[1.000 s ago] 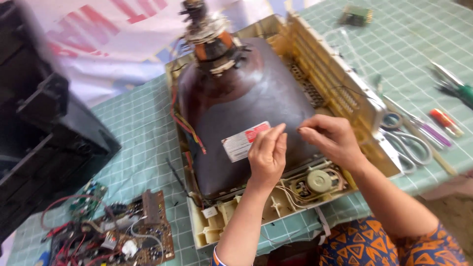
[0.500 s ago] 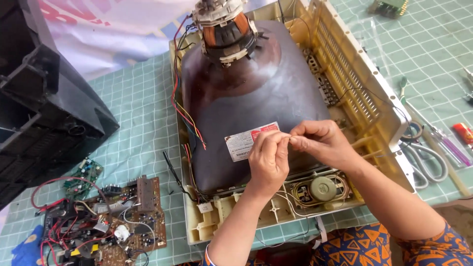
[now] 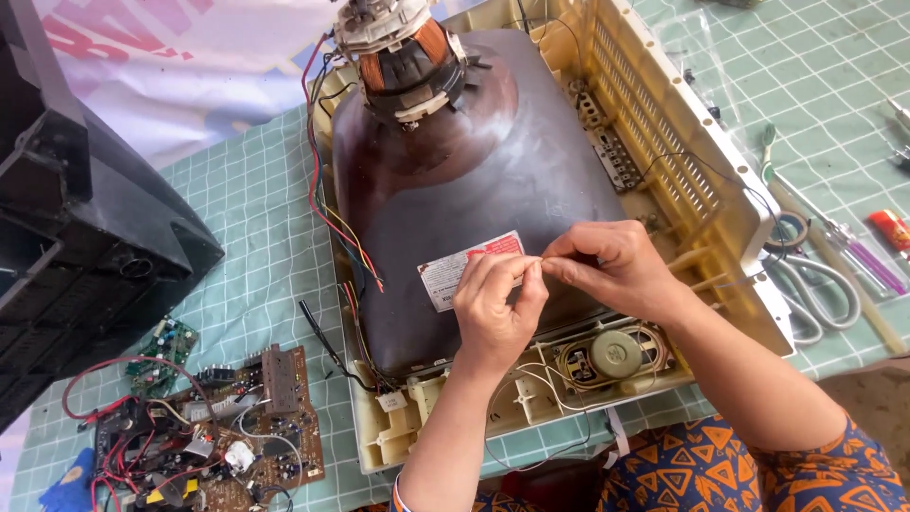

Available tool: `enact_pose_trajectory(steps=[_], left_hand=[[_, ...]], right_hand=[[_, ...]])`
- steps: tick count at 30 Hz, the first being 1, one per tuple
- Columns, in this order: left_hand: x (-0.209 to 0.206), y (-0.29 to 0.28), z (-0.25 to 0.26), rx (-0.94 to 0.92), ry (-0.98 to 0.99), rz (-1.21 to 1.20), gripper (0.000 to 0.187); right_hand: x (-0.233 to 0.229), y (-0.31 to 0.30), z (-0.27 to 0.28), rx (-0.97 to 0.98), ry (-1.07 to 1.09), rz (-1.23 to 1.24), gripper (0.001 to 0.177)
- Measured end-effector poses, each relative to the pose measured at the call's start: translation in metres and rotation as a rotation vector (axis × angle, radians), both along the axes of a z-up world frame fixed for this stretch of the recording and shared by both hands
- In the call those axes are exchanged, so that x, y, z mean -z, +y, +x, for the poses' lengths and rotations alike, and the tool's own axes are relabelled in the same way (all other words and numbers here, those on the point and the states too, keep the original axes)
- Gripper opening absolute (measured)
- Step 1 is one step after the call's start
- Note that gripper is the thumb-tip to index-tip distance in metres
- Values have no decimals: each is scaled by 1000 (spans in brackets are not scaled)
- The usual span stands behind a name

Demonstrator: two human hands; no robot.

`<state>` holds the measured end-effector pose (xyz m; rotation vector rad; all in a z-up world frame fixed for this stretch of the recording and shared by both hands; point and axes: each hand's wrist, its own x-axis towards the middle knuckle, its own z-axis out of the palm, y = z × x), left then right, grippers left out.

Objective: The person sits on the floor and repairs a disassembled CRT television. They twist and connect wires near the internal components, then use electrical tape to insulate the connections.

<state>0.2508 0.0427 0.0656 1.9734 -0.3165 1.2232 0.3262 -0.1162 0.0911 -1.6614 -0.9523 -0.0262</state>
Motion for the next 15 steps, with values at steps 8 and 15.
enact_pose_trajectory(steps=[8, 15], left_hand=[[-6, -4, -4, 122, 170, -177, 15], [-10, -6, -6, 106, 174, -168, 10]], right_hand=[[-2, -1, 0, 16, 3, 40, 8], [-5, -3, 1, 13, -18, 27, 8]])
